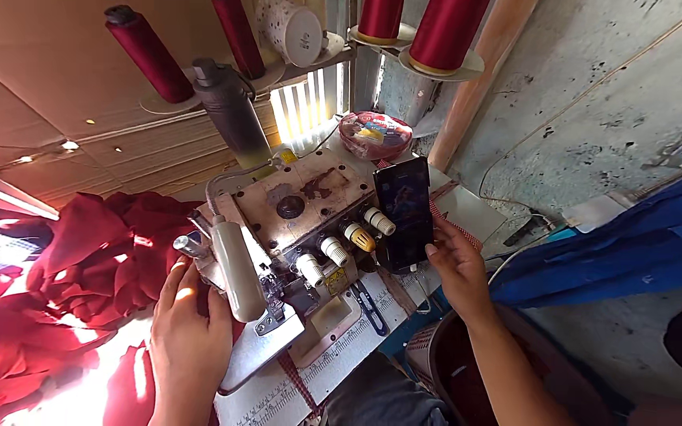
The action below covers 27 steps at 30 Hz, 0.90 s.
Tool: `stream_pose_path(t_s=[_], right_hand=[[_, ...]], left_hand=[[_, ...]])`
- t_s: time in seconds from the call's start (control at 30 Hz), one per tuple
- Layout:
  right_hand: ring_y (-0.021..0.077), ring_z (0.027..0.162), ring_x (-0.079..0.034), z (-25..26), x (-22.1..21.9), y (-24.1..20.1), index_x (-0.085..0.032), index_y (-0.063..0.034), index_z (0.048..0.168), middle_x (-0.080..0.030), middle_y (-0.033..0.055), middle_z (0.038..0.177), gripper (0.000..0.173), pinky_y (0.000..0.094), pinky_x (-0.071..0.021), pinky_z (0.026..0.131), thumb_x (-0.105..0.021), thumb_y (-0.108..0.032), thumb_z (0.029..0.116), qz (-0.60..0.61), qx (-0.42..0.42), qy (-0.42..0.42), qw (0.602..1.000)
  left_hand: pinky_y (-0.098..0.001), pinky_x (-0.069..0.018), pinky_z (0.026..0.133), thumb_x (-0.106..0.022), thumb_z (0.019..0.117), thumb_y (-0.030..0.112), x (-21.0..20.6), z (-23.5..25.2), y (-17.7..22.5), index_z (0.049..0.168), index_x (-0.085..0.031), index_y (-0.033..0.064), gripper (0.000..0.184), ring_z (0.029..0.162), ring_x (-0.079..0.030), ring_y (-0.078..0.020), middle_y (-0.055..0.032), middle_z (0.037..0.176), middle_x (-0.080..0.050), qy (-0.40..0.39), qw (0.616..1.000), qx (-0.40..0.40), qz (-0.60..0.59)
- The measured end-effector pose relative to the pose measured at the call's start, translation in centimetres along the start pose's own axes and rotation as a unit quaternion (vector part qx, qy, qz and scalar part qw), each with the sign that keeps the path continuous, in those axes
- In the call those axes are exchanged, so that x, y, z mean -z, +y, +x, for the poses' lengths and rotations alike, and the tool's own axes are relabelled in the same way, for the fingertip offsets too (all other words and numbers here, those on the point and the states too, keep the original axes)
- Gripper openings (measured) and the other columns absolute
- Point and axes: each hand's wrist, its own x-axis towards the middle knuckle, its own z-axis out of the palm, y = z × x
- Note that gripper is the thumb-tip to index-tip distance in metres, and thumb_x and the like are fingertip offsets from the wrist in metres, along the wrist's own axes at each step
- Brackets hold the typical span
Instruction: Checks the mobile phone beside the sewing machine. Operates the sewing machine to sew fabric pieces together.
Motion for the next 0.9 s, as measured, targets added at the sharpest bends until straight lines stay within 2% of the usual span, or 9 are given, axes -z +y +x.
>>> stream_pose_path(t_s=[0.23, 0.33, 0.43, 0.53, 0.6, 0.67, 0.77, 0.83, 0.9], right_hand=[[0.0224, 0.113, -0.068, -0.1, -0.1, -0.1, -0.041, 0.0068, 0.15, -0.063, 0.0185, 0.13, 0.059, 0.033, -0.0604, 0.092, -0.059, -0.004, 0.0953, 0.006, -0.008, -0.025, 1.0], [0.0223, 0.112, -0.068, -0.1, -0.4, -0.1, -0.041, 0.007, 0.15, -0.064, 0.0181, 0.129, 0.06, 0.0324, -0.0606, 0.091, -0.062, -0.004, 0.0947, 0.014, -0.008, -0.019, 1.0], [0.0226, 0.11, -0.069, 0.0, -0.5, 0.0, -0.042, 0.006, 0.15, -0.065, 0.0178, 0.127, 0.061, 0.0329, -0.0616, 0.089, -0.065, -0.005, 0.0937, 0.013, -0.012, -0.008, 1.0], [0.023, 0.109, -0.069, 0.1, -0.6, 0.2, -0.043, 0.0046, 0.15, -0.065, 0.0175, 0.126, 0.062, 0.0331, -0.062, 0.088, -0.067, -0.005, 0.093, 0.01, -0.013, -0.004, 1.0], [0.0221, 0.108, -0.07, 0.2, -0.6, 0.2, -0.043, 0.0045, 0.15, -0.066, 0.017, 0.126, 0.061, 0.0324, -0.062, 0.088, -0.067, -0.005, 0.0935, 0.012, -0.009, -0.005, 1.0], [0.02, 0.107, -0.069, 0.2, -0.4, 0.2, -0.044, 0.005, 0.149, -0.066, 0.0159, 0.126, 0.056, 0.0311, -0.0614, 0.088, -0.062, -0.007, 0.0966, 0.006, 0.0, -0.011, 1.0], [0.0189, 0.106, -0.069, 0.1, 0.0, 0.3, -0.045, 0.0049, 0.148, -0.066, 0.0154, 0.125, 0.051, 0.0306, -0.0612, 0.088, -0.058, -0.009, 0.0999, -0.005, 0.001, -0.016, 1.0], [0.0178, 0.107, -0.069, 0.1, 0.1, 0.4, -0.045, 0.0054, 0.149, -0.066, 0.0154, 0.126, 0.052, 0.0295, -0.0604, 0.09, -0.056, -0.007, 0.1001, -0.007, 0.003, -0.017, 1.0], [0.0176, 0.109, -0.069, 0.1, 0.3, 0.4, -0.044, 0.0059, 0.15, -0.066, 0.0157, 0.127, 0.051, 0.0292, -0.0596, 0.093, -0.054, -0.005, 0.1007, 0.0, 0.001, -0.018, 1.0]], left_hand=[[-0.0593, -0.039, 0.111, -0.044, 0.0994, 0.034, 0.0, -0.1, 0.0, 0.138, -0.061, 0.0018, 0.053, 0.139, -0.051, -0.0404, -0.023, 0.147, -0.055, 0.001, 1.0, 0.011, -0.014], [-0.0583, -0.0376, 0.114, -0.047, 0.0981, 0.039, 0.3, 0.1, -0.5, 0.146, -0.05, -0.0031, 0.064, 0.138, -0.05, -0.041, -0.0271, 0.146, -0.053, -0.002, 0.999, 0.015, -0.033], [-0.0568, -0.0393, 0.113, -0.043, 0.1052, 0.04, 1.1, 1.6, -0.9, 0.152, -0.042, -0.0034, 0.063, 0.135, -0.052, -0.0405, -0.0309, 0.144, -0.052, 0.006, 0.996, 0.036, -0.076], [-0.0591, -0.0444, 0.101, -0.051, 0.1031, 0.029, 1.1, 3.5, -1.3, 0.138, -0.057, -0.004, 0.048, 0.12, -0.06, -0.0407, -0.0303, 0.127, -0.062, 0.008, 0.995, 0.08, -0.058], [-0.0682, -0.0448, 0.088, -0.058, 0.0972, 0.022, 0.8, 4.4, -2.7, 0.113, -0.066, -0.0085, 0.036, 0.104, -0.063, -0.0488, -0.0333, 0.108, -0.065, 0.017, 0.999, 0.04, -0.011], [-0.0677, -0.0479, 0.085, -0.059, 0.0986, 0.026, 0.8, 5.1, -4.5, 0.108, -0.069, -0.0053, 0.034, 0.099, -0.066, -0.046, -0.03, 0.103, -0.068, 0.028, 1.0, -0.002, -0.008], [-0.0625, -0.0483, 0.093, -0.056, 0.0995, 0.033, 0.8, 5.1, -5.5, 0.121, -0.067, -0.0001, 0.041, 0.11, -0.065, -0.0412, -0.0272, 0.116, -0.067, 0.072, 0.997, -0.022, -0.013], [-0.0593, -0.0439, 0.105, -0.055, 0.0991, 0.032, 1.2, 3.2, -4.0, 0.138, -0.057, -0.0014, 0.052, 0.127, -0.055, -0.0428, -0.0298, 0.136, -0.056, 0.076, 0.997, -0.03, -0.011], [-0.0527, -0.0383, 0.116, -0.056, 0.1001, 0.031, 1.1, 0.4, -2.3, 0.144, -0.05, -0.0059, 0.058, 0.14, -0.045, -0.0408, -0.0312, 0.149, -0.046, 0.064, 0.995, -0.065, -0.028]])
